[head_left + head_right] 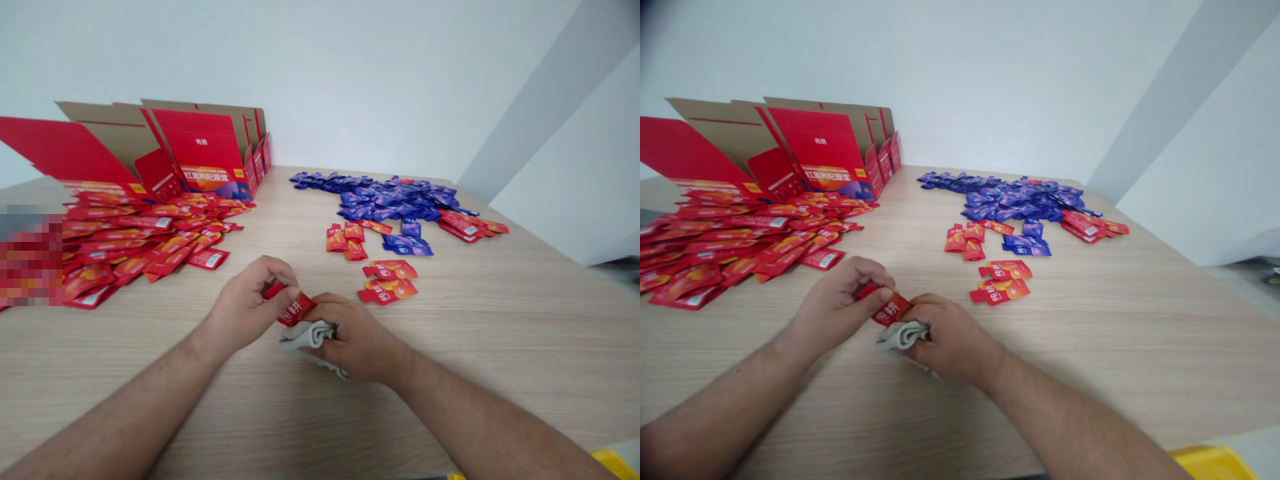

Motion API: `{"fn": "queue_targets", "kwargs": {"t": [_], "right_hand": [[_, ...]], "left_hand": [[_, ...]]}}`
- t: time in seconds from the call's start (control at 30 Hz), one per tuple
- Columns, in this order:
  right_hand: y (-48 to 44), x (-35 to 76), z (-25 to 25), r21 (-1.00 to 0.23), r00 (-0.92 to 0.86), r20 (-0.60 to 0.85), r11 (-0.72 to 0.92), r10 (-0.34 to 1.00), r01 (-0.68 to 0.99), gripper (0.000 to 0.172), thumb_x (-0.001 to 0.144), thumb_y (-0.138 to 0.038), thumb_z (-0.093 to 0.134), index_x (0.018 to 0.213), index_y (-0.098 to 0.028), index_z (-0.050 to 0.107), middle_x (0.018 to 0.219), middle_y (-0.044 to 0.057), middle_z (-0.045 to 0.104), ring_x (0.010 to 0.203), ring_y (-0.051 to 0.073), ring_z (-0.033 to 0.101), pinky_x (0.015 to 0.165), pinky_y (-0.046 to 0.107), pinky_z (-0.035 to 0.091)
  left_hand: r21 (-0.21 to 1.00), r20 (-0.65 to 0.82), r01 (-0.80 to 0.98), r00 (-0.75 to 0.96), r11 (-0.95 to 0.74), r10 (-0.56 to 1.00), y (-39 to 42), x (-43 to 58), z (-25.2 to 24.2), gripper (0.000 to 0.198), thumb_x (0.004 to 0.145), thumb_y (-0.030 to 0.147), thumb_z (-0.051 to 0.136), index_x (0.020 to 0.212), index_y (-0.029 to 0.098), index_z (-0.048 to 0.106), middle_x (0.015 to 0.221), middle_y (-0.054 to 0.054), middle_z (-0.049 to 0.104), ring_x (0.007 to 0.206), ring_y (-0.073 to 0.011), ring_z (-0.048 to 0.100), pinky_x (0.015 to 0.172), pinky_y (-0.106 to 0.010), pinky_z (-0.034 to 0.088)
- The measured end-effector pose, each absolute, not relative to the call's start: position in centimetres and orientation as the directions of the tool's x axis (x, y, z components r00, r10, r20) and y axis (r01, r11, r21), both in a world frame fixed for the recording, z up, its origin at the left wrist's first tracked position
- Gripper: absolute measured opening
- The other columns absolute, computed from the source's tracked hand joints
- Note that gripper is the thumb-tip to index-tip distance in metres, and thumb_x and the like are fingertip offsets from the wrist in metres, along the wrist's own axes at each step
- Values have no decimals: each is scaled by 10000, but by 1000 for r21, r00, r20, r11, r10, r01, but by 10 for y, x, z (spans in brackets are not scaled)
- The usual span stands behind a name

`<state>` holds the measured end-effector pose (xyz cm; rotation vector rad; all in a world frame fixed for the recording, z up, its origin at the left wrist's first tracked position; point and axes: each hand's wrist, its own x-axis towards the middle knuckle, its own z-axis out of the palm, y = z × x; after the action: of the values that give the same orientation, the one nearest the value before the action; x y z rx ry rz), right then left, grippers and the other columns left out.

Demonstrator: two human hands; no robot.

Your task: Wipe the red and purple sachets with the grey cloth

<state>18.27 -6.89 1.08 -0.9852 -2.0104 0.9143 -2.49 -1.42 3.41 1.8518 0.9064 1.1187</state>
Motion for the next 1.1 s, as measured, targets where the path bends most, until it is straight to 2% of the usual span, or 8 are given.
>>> {"fn": "queue_targets", "kwargs": {"t": [0.07,0.17,0.43,0.6,0.77,0.87,1.0,1.1], "right_hand": [[-69,181,8,-944,-401,158,257,902,206,168,801,-261,797,954,-206,753,974,21,723,865,161,669,778,282,521],[-71,177,-1,-992,-407,-66,-104,911,-72,315,780,-415,841,974,-194,728,846,-12,696,707,122,617,642,241,471],[-80,160,-14,-832,-492,-249,-444,834,-332,565,641,-565,926,1004,-184,720,841,6,732,721,132,670,673,242,502],[-78,166,-9,-911,-478,-222,-356,850,-210,485,688,-580,889,932,-195,723,870,4,697,710,130,631,648,251,500],[-71,190,9,-967,-429,74,170,900,189,266,790,-453,835,918,-227,779,1042,48,700,957,209,666,789,323,545],[-70,199,17,-861,-298,262,361,918,357,206,863,-388,779,1008,-244,757,948,31,711,835,186,665,716,314,540],[-75,192,12,-510,-251,629,635,735,580,217,899,-194,713,1114,-222,732,962,56,695,895,195,636,786,330,531],[-79,177,3,-320,-418,632,711,653,626,282,871,-112,701,1144,-181,714,1009,78,695,931,218,606,842,364,525]], "left_hand": [[970,232,-138,261,-201,937,-14,-21,25,265,827,314,772,1037,209,648,858,-33,748,743,-170,684,698,-284,528],[897,13,-421,334,137,943,-20,-14,17,444,805,419,796,1151,185,649,984,-95,777,794,-206,722,713,-319,570],[823,-106,-451,476,346,873,-46,5,9,479,905,559,654,1135,140,675,989,-144,765,853,-256,738,775,-356,580],[771,-200,-508,380,384,903,-37,6,9,314,996,436,527,1034,151,653,832,-96,732,765,-226,722,727,-343,581],[676,-360,-552,330,488,873,-26,0,15,323,1033,377,426,985,146,647,815,-99,725,687,-219,716,680,-356,586],[654,-428,-512,356,557,831,-26,3,13,341,1033,361,429,929,135,663,821,-105,727,667,-205,702,646,-331,570],[662,-435,-480,380,576,816,-35,15,6,299,1014,311,483,909,126,693,758,-78,702,653,-176,666,638,-289,533],[601,-422,-506,456,618,783,-37,17,3,284,995,302,511,912,120,713,843,-100,732,736,-184,686,718,-298,544]]}}
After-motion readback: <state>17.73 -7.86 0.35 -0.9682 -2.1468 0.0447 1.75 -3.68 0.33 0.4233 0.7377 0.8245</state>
